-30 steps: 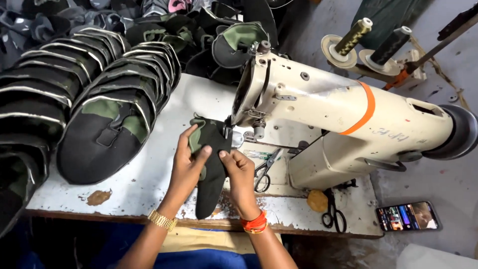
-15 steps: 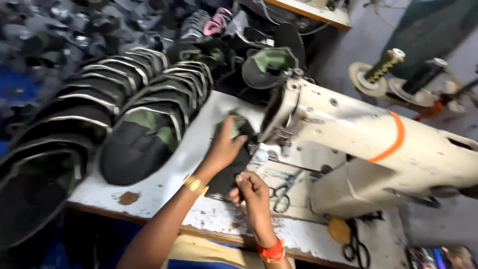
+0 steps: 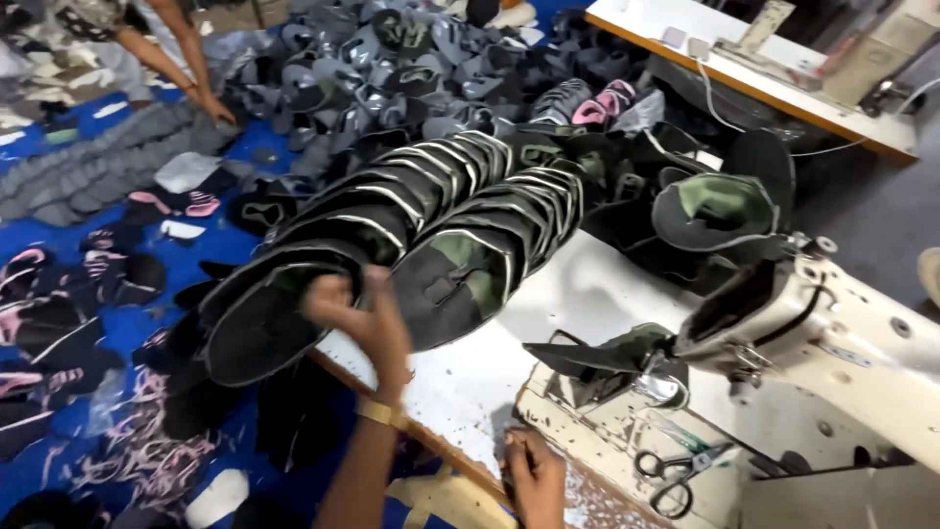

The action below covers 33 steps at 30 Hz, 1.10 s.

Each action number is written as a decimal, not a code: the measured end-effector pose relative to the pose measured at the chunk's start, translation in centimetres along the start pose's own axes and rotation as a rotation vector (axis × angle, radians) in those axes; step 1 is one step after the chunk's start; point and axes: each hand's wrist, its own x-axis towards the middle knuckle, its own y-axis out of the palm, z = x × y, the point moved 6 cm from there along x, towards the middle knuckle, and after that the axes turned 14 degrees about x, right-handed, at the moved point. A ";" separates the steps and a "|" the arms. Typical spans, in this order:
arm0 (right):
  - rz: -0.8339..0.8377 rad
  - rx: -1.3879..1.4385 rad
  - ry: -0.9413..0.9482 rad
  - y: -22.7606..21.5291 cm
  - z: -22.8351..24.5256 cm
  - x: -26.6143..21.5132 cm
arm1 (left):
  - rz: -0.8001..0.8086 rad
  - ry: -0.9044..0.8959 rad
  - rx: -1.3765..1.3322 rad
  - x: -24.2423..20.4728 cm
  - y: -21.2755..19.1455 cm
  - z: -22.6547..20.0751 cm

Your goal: The person handles and inspects shoe upper components at a workstation in a factory.

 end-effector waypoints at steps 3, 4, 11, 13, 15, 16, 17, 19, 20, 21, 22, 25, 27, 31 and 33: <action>-0.005 -0.111 -0.078 0.5 2.0 -0.6 | -0.049 -0.261 0.104 4.8 -1.2 11.6; -0.002 -0.107 -0.084 0.8 2.2 -0.4 | -0.055 -0.257 0.101 6.0 -1.1 11.3; -0.044 -0.347 -0.173 1.7 5.4 -1.5 | 0.593 -0.798 -0.401 5.7 3.4 13.0; -0.031 -0.356 -0.186 1.7 5.4 -1.5 | 0.579 -0.780 -0.417 5.2 2.4 13.1; -0.029 -0.362 -0.212 1.8 5.0 -1.5 | 0.459 -0.759 -0.369 4.7 0.5 13.2; -0.027 -0.362 -0.214 1.7 4.6 -1.6 | 0.457 -0.759 -0.370 4.5 -1.0 10.7; -0.029 -0.365 -0.271 1.8 4.5 -1.7 | 0.385 -0.684 -0.424 4.6 -2.8 8.0; -0.024 -0.376 -0.333 1.5 4.0 -1.6 | 0.304 -0.613 -0.483 4.2 -5.9 2.8; -0.007 -0.342 -0.166 1.3 2.6 -1.4 | 0.440 -0.534 -0.465 3.8 -6.8 -0.3; 0.010 -0.307 0.000 1.1 1.2 -1.2 | 0.573 -0.452 -0.446 3.2 -7.7 -3.4; 0.007 -0.309 -0.001 1.2 2.0 -1.2 | 0.576 -0.453 -0.450 2.2 -8.2 -4.2; 0.194 0.206 0.097 1.9 5.8 -1.9 | 0.951 -0.646 -0.869 -4.3 -8.0 -5.8; 0.415 0.996 0.173 3.0 12.1 -3.3 | 1.348 -0.834 -1.093 -11.1 -8.3 -4.7; 0.221 1.269 0.227 -2.6 11.3 -3.3 | 1.599 -1.087 -1.116 -15.6 -9.3 -6.9; 0.210 1.123 0.078 -4.5 14.0 -3.5 | 1.441 -1.253 -1.030 -17.2 -8.7 -5.5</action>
